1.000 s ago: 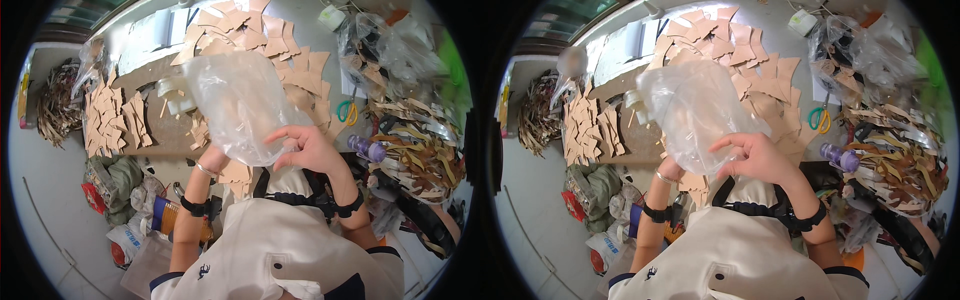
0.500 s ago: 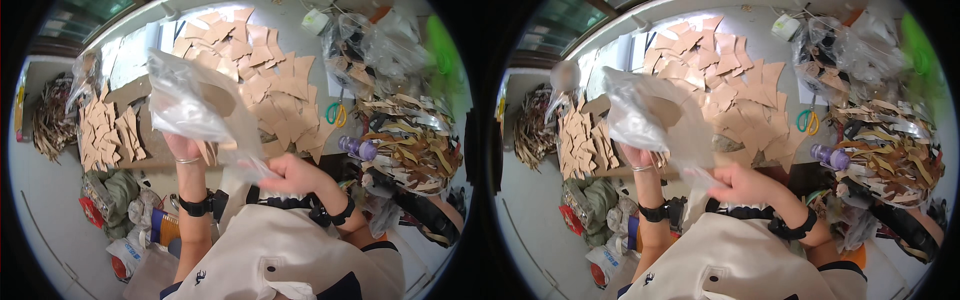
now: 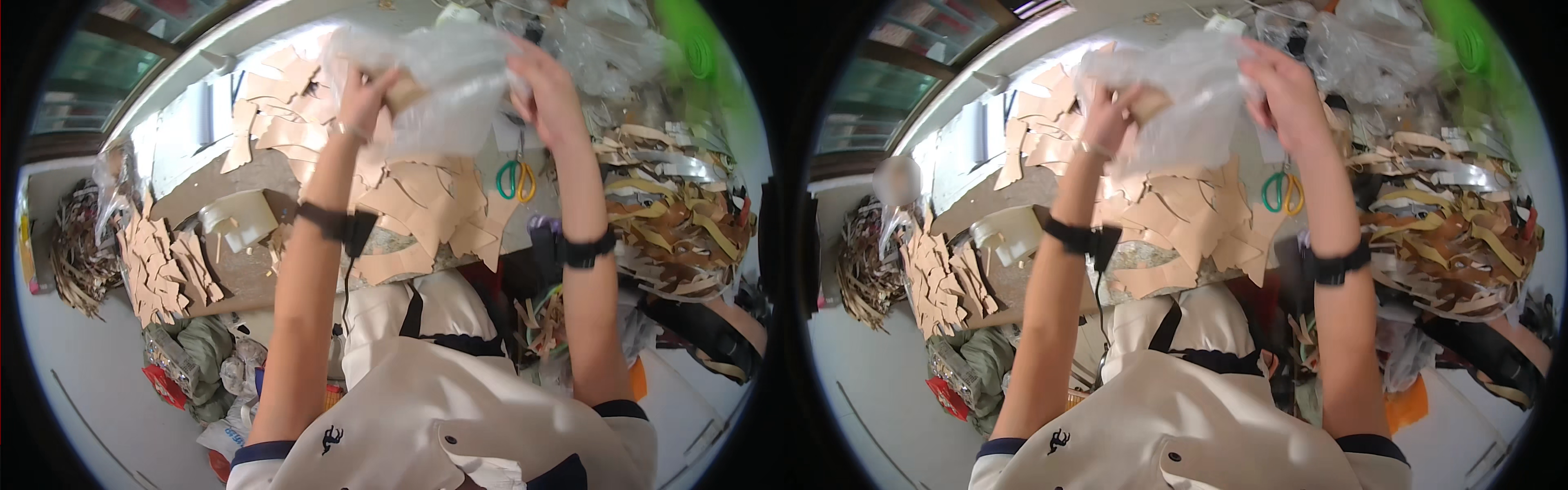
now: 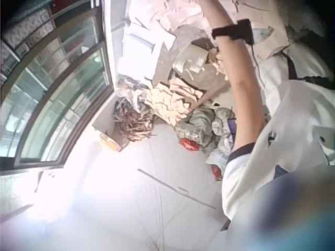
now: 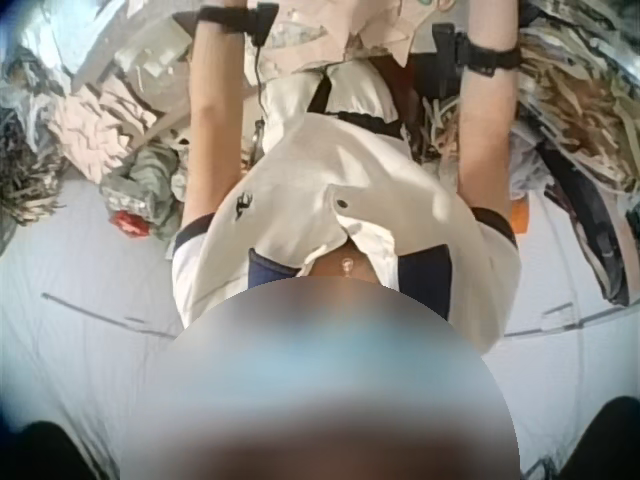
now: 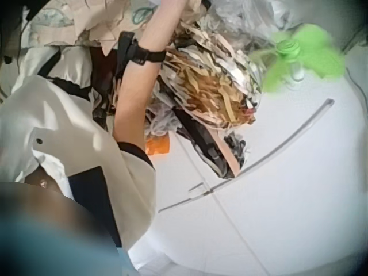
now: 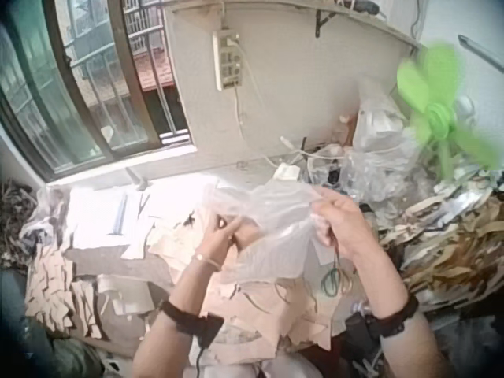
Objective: The recorder is seen picking up strips of leather and cutting them into smaller patterns for shoe manufacturing using a pair of scissors.
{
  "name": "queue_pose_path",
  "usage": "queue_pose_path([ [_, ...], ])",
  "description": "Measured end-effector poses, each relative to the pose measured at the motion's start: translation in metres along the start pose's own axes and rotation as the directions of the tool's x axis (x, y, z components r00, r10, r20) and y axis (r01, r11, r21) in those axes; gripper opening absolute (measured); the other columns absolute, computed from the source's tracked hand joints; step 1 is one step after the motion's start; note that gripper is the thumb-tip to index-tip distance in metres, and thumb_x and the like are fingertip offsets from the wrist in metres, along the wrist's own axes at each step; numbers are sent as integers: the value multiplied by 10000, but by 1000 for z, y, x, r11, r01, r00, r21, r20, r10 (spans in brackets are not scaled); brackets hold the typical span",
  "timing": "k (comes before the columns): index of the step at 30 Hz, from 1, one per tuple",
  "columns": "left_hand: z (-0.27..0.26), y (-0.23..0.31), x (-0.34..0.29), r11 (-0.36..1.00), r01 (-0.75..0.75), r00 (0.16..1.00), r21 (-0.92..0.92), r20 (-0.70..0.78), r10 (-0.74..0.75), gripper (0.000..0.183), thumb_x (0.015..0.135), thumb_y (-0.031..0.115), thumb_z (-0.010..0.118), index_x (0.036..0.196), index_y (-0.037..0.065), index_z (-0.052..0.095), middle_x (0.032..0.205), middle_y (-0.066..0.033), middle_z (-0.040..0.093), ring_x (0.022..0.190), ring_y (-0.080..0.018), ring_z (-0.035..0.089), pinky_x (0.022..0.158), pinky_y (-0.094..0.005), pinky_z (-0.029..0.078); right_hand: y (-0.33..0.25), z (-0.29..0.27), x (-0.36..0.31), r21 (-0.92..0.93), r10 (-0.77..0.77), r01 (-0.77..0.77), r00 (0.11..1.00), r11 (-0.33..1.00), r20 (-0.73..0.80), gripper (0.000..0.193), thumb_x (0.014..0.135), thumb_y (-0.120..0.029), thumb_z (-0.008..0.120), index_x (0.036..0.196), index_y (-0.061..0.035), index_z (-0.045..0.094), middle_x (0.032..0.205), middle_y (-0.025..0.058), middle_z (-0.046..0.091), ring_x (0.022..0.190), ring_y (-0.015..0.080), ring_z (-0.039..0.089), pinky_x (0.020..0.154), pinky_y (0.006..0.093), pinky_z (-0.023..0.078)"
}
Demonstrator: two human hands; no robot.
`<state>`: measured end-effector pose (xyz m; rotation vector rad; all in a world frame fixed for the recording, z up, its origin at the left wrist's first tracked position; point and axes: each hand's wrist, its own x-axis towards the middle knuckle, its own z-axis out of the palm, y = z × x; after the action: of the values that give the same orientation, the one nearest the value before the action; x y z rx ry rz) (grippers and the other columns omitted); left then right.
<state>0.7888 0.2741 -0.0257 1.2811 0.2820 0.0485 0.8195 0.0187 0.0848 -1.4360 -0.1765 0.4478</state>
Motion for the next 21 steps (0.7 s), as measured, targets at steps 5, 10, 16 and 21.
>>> queue_pose_path([
  [5,9,20,-10,921,10,980,390,178,-86,375,904,237,597,1162,-34,575,1076,-75,623,969,-130,593,855,-267,464,87,-45,7,-151,118,-188,916,971,-384,659,841,-381,660,1328,-6,422,1037,101,583,858,153,576,728,282,478],
  [10,-60,-117,-160,349,-117,928,930,227,-294,194,843,233,603,836,47,660,724,-77,659,654,-228,641,617,-334,512,273,-82,-125,-778,166,-576,817,252,-552,488,777,-365,665,1012,44,544,845,191,639,832,312,640,716,380,497],
  [16,-59,-174,-238,75,-268,862,960,274,-425,308,762,234,667,1027,104,579,1018,-95,549,1008,-286,549,861,-410,427,304,-68,-164,-485,210,-666,687,567,-696,500,680,-238,749,1034,36,527,905,195,631,855,300,636,755,354,495],
  [21,-61,-128,-226,20,-409,730,912,340,-592,158,769,155,606,919,142,653,1168,-69,506,1096,-209,508,829,-371,466,221,-75,-181,-644,294,-643,764,415,-574,334,676,-175,741,887,26,577,889,170,628,815,291,617,748,356,477],
])
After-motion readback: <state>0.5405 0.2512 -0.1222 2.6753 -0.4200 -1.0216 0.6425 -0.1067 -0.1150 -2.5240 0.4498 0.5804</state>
